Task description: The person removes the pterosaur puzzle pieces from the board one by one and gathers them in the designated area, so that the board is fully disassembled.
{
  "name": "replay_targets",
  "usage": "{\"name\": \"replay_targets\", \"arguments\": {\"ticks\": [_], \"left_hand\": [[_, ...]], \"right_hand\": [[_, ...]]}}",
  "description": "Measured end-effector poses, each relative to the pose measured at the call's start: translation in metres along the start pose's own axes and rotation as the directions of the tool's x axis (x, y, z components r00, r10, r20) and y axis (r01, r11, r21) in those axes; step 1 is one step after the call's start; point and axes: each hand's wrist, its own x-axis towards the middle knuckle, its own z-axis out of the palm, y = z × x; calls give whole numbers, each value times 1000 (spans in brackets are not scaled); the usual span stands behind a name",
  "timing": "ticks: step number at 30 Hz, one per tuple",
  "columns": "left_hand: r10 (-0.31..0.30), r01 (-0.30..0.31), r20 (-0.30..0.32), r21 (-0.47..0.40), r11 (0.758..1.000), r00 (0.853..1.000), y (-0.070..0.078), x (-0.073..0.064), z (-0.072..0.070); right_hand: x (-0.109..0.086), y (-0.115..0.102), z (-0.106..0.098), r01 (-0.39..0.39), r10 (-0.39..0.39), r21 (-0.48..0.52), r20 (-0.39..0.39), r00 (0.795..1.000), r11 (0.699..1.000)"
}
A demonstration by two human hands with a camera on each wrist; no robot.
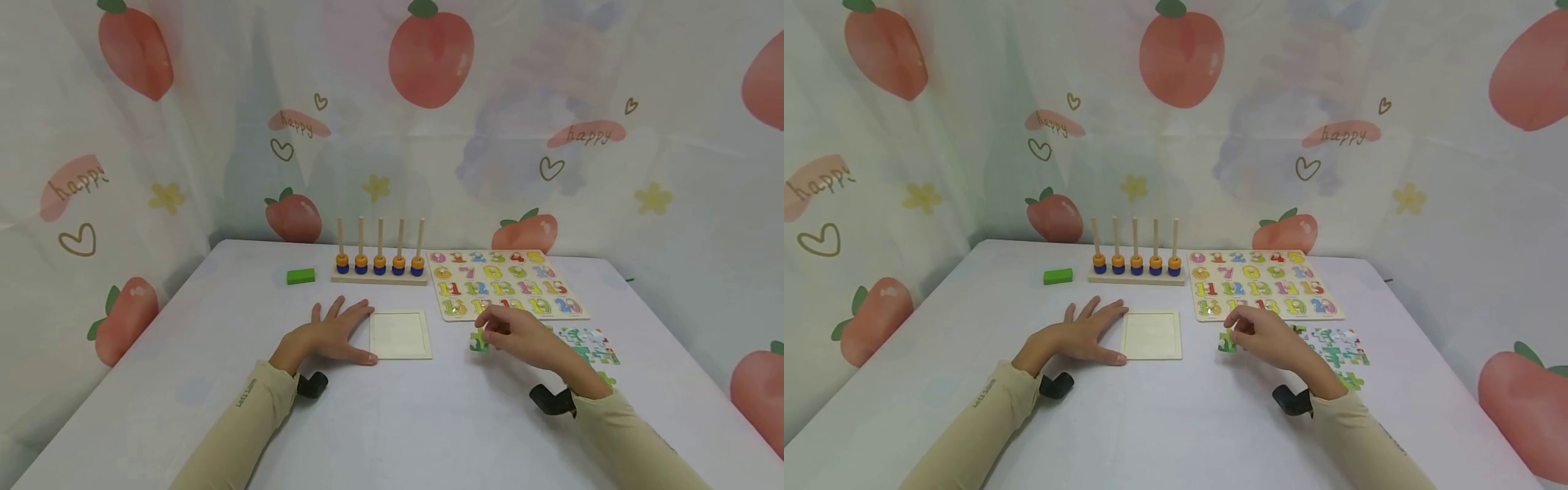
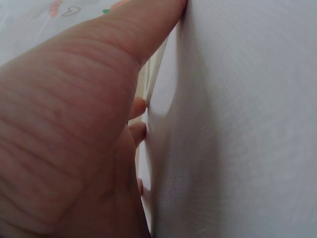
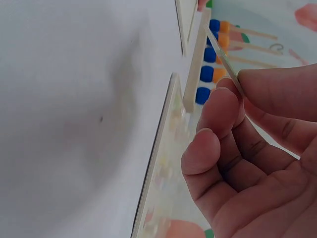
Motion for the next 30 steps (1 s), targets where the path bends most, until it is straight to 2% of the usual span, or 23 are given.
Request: {"name": "replay_targets", "arguments": {"ticks": [10,17,22,30], "left_hand": [[-6,6,8,0,1000,1000,1,-1,-1],[-6,6,5,-10,1000,1000,1,-1,-2],[-4,4,10,-18,1000,1000,1,-2,-2],[-14,14,14,-14,1000,1000,-2,3,2]], "right_hand": [[-22,11,-16,-87,85,-30,-39,996,996],[-38,17,-28,-98,93,-68,-76,993,993],[-49,23,-35,-154,148,-74,-85,985,985],[-70,38,-48,-180,171,-86,-107,979,980]]}}
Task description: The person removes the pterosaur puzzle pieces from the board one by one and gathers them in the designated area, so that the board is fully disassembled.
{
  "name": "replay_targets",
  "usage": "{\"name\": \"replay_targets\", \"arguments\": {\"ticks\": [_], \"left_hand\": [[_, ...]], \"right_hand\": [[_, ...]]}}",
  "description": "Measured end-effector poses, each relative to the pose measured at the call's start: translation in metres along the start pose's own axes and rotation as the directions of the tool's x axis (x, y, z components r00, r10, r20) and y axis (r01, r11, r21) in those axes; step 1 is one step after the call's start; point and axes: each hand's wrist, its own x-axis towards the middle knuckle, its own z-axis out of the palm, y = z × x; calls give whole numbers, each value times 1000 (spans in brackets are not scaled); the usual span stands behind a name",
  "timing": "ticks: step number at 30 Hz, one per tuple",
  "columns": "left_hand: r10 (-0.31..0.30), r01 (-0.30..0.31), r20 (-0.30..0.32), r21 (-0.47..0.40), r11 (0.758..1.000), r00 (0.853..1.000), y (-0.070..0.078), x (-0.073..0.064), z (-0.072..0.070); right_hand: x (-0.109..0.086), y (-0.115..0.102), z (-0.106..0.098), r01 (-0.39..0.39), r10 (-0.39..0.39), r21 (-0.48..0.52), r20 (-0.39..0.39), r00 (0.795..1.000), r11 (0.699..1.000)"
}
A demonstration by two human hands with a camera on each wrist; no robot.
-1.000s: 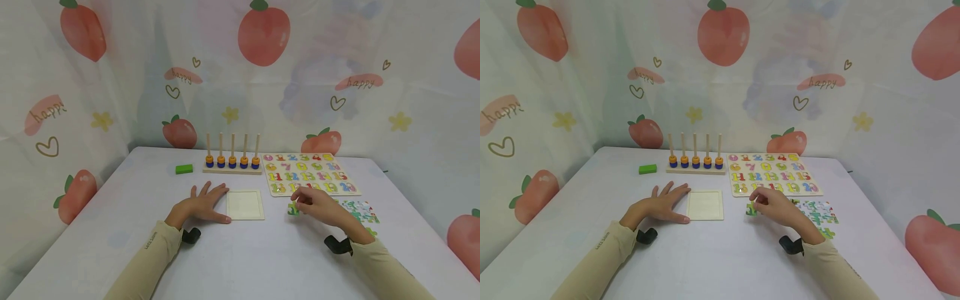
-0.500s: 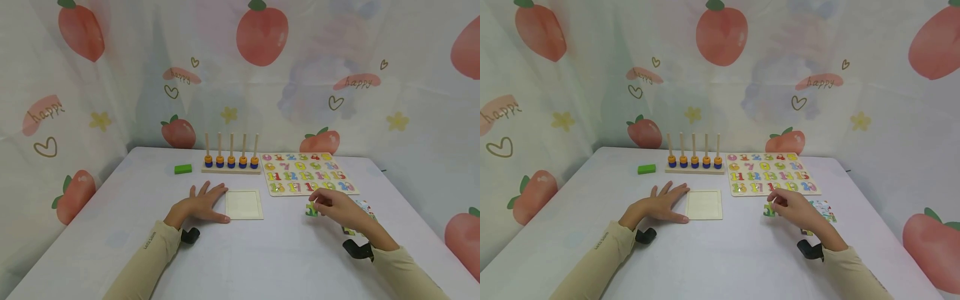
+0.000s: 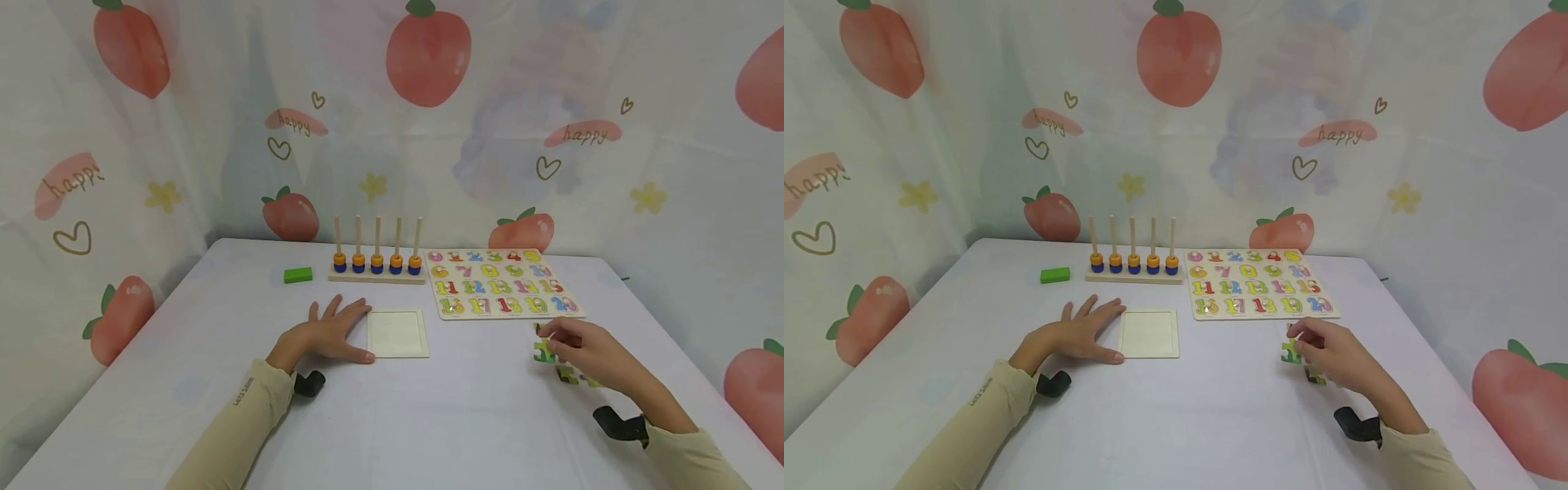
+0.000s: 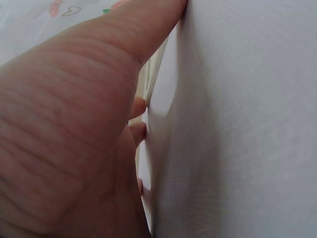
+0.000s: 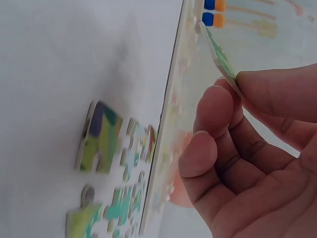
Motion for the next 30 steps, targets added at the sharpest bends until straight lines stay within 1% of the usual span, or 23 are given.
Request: {"name": "replay_targets", "arguments": {"ticks": [3,8,16,21,30], "left_hand": [[-1,1,-3,-2,1000,1000,1,-1,0],[7,-7,-3,-16,1000,1000,5,-8,-5],[13,-13,-6,-7,1000,1000,1,-5,-6],[18,-18,-5,-12,1000,1000,1,-5,-7],[21,-21,-3,-8,1000,1000,2,-5,-5]], "right_hand": [[-6,7,-4,-13,13,4,-5,1000,1000],[-14,19,-12,-45,45,-9,-17,999,999],[-26,34,-25,-106,103,-76,-51,993,991],[-33,48,-32,-129,123,-90,-64,990,988],[-46,78,-43,-189,184,-81,-59,981,979]]}}
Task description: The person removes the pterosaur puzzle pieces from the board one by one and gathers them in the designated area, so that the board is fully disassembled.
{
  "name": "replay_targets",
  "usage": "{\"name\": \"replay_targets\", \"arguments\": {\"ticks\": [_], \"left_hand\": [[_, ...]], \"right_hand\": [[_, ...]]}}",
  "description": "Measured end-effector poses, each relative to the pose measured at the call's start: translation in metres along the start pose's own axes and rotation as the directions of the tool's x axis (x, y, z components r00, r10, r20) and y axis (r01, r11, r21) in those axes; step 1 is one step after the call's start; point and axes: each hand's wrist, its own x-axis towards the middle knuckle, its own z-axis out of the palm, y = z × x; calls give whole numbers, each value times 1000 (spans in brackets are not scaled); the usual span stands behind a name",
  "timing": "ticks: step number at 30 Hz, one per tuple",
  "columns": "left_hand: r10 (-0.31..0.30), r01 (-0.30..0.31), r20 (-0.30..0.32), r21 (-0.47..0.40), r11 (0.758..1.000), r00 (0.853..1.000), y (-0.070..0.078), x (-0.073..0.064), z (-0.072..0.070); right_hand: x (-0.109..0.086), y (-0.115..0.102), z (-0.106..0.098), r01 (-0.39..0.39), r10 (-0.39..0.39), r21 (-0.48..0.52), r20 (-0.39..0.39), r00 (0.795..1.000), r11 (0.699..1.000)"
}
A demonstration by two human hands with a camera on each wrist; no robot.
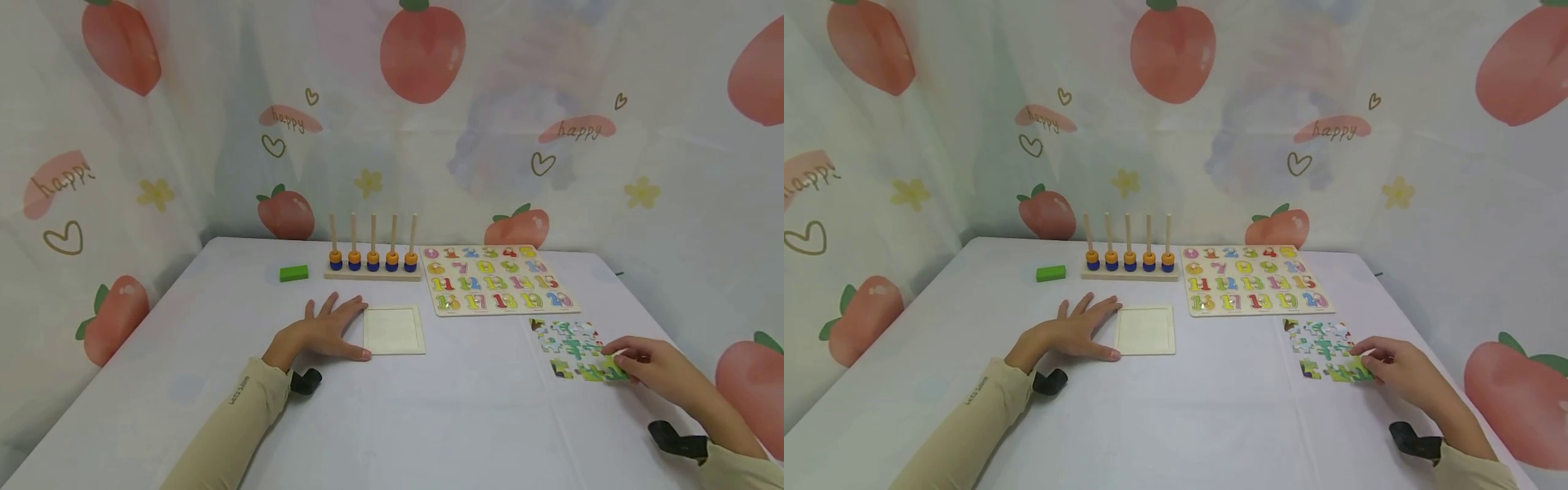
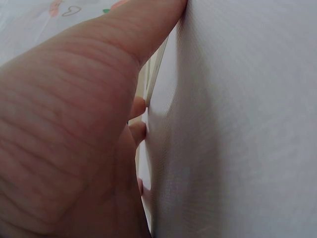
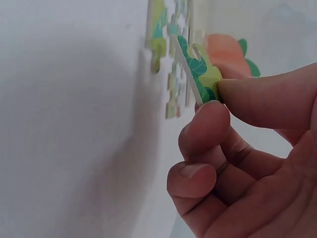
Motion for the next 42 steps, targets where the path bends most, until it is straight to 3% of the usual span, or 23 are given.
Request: {"name": "replay_targets", "arguments": {"ticks": [12,25,29,33,37,42], "left_hand": [[-12,12,4,-2,1000,1000,0,-3,1],[-16,16,1,-11,1000,1000,3,-5,1],[-18,18,2,-13,1000,1000,4,-7,1],[-12,12,2,-15,1000,1000,4,-8,1],[6,-6,-19,-23,1000,1000,4,-9,-2],[7,-5,-148,16,1000,989,1,-9,-6]], "right_hand": [[0,20,-1,-60,60,-7,10,998,998],[4,20,3,-107,107,-41,7,994,993],[5,17,1,-90,91,-88,4,996,992],[9,6,-1,-43,38,-153,-36,999,987],[18,-18,2,7,-23,-181,-85,996,983],[34,-64,18,79,-105,-186,-130,986,979]]}}
